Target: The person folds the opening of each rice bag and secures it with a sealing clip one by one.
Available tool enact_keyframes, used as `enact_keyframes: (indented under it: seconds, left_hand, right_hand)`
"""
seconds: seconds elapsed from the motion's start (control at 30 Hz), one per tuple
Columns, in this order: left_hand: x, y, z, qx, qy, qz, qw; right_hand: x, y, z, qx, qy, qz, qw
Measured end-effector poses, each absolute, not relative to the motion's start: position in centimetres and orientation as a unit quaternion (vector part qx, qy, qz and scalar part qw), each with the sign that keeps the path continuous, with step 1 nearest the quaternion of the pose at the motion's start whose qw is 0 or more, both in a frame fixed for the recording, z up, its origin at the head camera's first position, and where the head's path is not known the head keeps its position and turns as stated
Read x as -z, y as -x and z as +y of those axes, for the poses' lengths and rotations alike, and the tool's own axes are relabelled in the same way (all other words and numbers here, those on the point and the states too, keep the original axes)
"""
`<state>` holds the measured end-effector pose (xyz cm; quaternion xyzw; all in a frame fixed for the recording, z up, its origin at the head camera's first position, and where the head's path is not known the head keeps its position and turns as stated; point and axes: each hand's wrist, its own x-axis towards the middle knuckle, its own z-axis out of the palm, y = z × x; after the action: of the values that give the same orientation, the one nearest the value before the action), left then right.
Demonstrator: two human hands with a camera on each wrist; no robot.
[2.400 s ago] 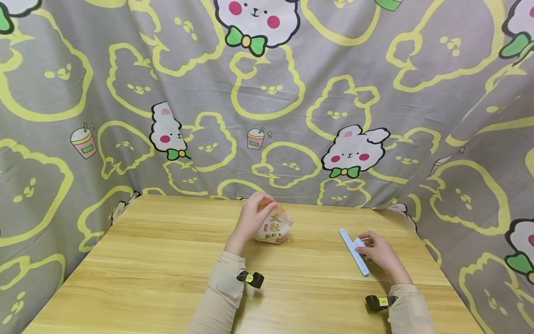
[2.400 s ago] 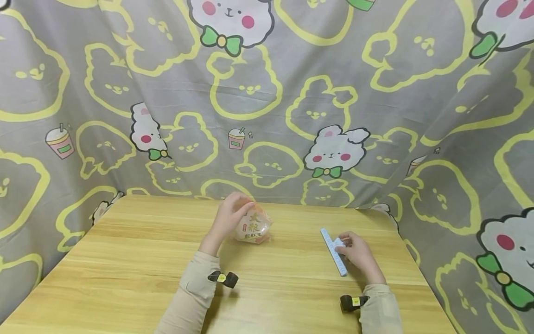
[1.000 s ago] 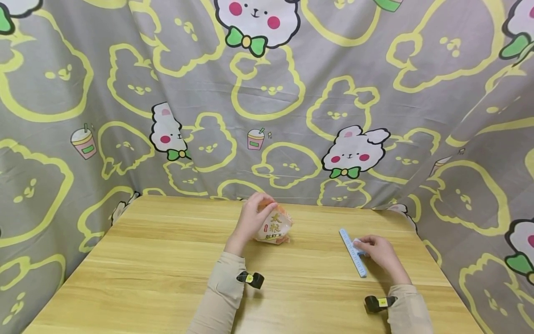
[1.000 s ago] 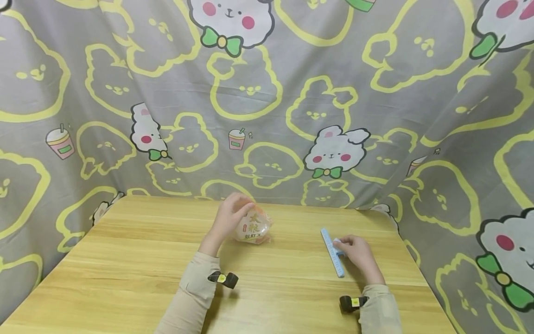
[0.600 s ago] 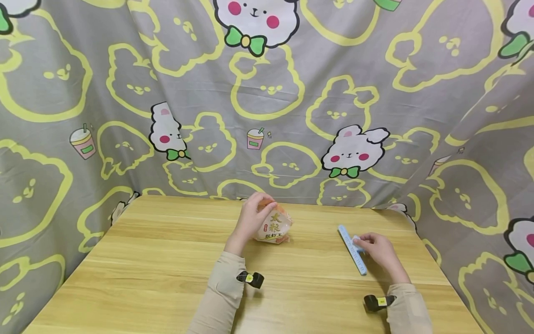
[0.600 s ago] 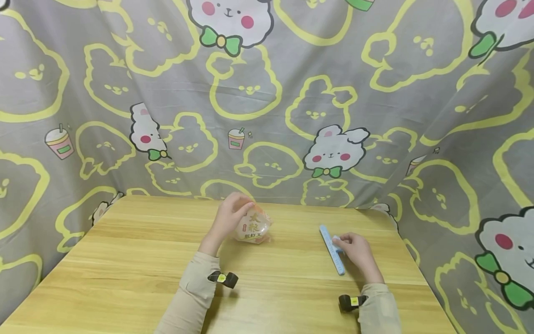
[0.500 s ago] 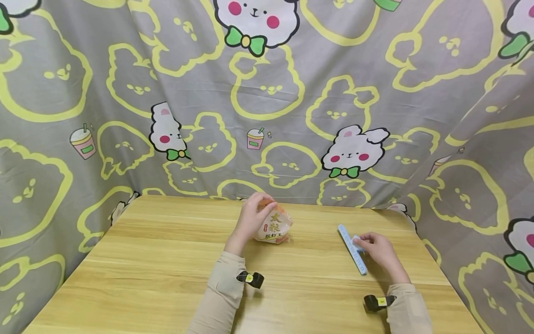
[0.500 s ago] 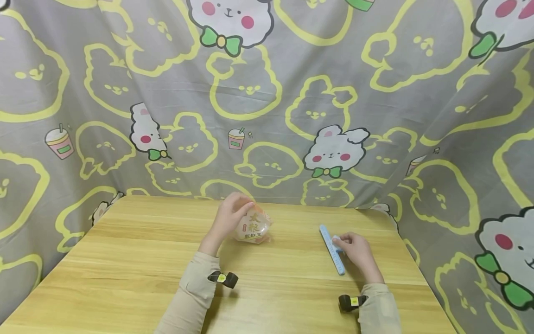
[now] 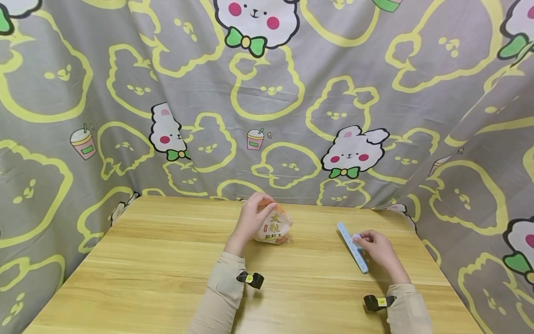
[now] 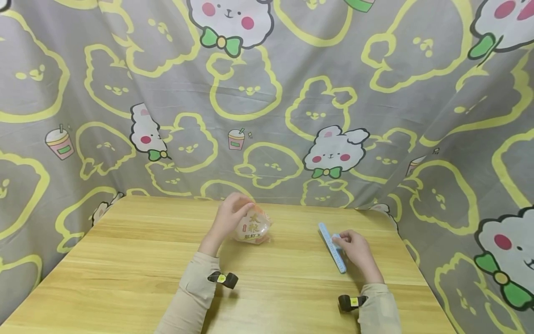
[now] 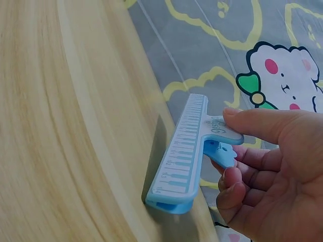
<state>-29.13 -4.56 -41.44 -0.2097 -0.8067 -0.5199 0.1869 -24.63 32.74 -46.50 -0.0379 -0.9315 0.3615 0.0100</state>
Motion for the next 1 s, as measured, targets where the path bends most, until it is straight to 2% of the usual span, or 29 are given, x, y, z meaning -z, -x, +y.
enact_keyframes:
  seconds: [0.63, 1.0]
  left_hand:
    - [41.51, 29.16, -4.54, 0.519, 0.208, -0.809, 0.183]
    - [41.49, 29.17, -4.50, 0.525, 0.209, -0.806, 0.179]
  right_hand:
    - [45.87, 24.24, 32.14, -0.358, 0.021, -0.933, 0.020]
    - [45.53, 24.28, 31.79, -0.361, 0.002, -0.931, 0.060]
